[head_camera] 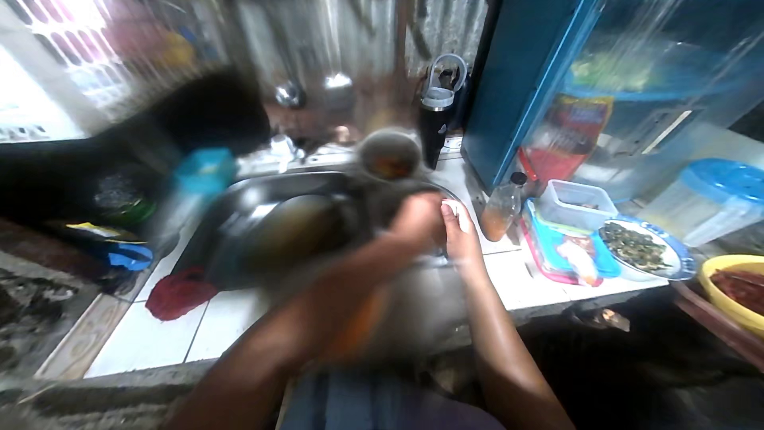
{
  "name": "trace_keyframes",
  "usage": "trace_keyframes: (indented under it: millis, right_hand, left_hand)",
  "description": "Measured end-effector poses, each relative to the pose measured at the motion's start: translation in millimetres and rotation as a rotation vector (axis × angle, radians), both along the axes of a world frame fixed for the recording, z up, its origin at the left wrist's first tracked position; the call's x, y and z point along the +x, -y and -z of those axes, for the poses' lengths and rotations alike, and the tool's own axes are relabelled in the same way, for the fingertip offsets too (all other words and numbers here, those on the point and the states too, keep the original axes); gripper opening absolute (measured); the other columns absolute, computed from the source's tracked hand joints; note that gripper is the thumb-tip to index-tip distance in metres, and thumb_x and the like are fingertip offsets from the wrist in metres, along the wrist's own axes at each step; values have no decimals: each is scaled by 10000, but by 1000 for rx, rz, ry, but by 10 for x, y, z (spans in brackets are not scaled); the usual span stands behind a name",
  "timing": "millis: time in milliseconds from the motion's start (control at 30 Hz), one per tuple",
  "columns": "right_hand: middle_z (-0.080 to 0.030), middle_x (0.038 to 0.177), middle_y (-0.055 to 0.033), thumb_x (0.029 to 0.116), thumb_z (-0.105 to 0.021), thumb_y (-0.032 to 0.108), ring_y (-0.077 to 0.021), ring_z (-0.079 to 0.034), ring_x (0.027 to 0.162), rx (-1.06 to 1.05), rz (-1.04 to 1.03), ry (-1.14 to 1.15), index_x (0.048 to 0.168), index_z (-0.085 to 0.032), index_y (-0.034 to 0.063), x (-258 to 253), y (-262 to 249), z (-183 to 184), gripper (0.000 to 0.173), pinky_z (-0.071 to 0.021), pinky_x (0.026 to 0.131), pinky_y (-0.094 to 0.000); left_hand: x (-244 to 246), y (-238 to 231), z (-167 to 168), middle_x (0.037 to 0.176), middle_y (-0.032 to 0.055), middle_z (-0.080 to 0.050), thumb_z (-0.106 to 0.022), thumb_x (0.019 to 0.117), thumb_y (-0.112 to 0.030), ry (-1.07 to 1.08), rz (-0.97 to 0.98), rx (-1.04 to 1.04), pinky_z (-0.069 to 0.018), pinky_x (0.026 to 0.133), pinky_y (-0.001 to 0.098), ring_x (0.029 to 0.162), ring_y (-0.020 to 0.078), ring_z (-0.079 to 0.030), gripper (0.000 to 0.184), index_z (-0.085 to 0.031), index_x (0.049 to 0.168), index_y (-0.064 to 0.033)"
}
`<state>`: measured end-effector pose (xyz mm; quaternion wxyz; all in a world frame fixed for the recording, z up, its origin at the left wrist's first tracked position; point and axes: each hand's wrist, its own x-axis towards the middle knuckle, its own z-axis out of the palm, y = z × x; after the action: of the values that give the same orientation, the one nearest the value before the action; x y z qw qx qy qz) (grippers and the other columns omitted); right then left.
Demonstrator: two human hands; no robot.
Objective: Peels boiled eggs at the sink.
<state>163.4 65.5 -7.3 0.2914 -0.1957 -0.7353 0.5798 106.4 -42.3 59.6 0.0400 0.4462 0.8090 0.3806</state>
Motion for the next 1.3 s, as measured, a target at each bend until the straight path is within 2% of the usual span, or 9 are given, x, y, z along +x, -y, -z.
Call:
trace_keyframes:
  millis: [133, 300, 467, 567, 667, 767, 933, 1167, 1300]
  right_hand:
    - [-623, 1251, -146, 1106, -438, 228, -103, -626, 1068, -114, -15, -35, 1377, -524, -15, 46, 8, -20, 374, -521, 932, -291]
    - [-620, 794, 17, 1112, -320, 121, -14, -573, 596, -427, -95, -209, 1334, -512, -40, 89, 11, 5, 334, -522, 595, -187]
    - [-734, 928, -85, 1094, -156, 123, -183, -735, 769, -640, -327, -422, 1229, -525, -18, 67, -95, 125, 417, -627, 694, -319]
    - [-719, 1085, -132, 1085, -250, 87, -195, -735, 902, -587, -380, -377, 1328, -496, -33, 74, -203, 136, 367, -619, 758, -300]
    - [-715, 1052, -131, 1097, -384, 82, -117, -680, 718, -502, -288, -257, 1411, -467, -31, 67, -260, 115, 344, -540, 579, -209]
    - [-711, 983, -96, 1044, -523, 37, -89, -668, 684, -452, -211, -217, 1292, -498, -28, 63, -263, 129, 258, -541, 571, -198]
    - [-704, 971, -54, 898, -733, 13, -67, -659, 770, -253, -170, -105, 1240, -624, -51, 51, -257, 128, 364, -569, 699, -227]
    - [-685, 864, -14, 877, -739, 9, -45, -622, 607, -296, -244, -119, 1188, -510, 14, 102, -163, -26, 386, -526, 536, -188]
    - [-675, 809, -11, 903, -719, 32, -46, -597, 554, -270, -273, -86, 1098, -539, 21, 119, -147, -68, 266, -509, 509, -189]
  left_hand:
    - [-57, -6, 73, 1105, 249, -710, -518, 1011, 29, -28, 3, 50, -521, 985, 480, 1058, 356, -694, 231, -686, 1161, 79]
    - [-74, -9, -7, 1177, 264, -670, -532, 1010, 31, 8, 11, -15, -495, 1019, 482, 1114, 365, -659, 235, -656, 1204, 83]
    - [-215, -52, -3, 1261, 275, -639, -485, 1053, -32, -42, -39, -92, -469, 1056, 511, 1186, 397, -628, 262, -646, 1228, 80]
    - [-435, -64, 98, 1361, 261, -590, -521, 1049, -86, -4, 11, -418, -432, 1097, 548, 1279, 404, -569, 310, -633, 1323, 3]
    - [-476, -36, 76, 1331, 236, -623, -503, 1077, -226, 37, -57, -523, -431, 1086, 580, 1280, 399, -573, 329, -676, 1278, -31]
    - [-435, -12, -54, 1207, 241, -678, -541, 1051, -136, -8, -55, -455, -456, 1036, 578, 1185, 404, -625, 251, -722, 1158, 3]
    - [-384, 7, -34, 1273, 197, -678, -585, 1011, -51, -2, 77, -113, -484, 1051, 492, 1171, 322, -656, 317, -666, 1315, -14]
    - [-479, 51, 95, 1028, 176, -704, -623, 971, -26, -251, 454, 125, -569, 842, 360, 886, 219, -681, 196, -748, 1113, 27]
    - [-380, 99, 44, 1058, 213, -703, -581, 983, 10, -322, 425, 65, -572, 886, 412, 940, 293, -703, 204, -733, 1112, 53]
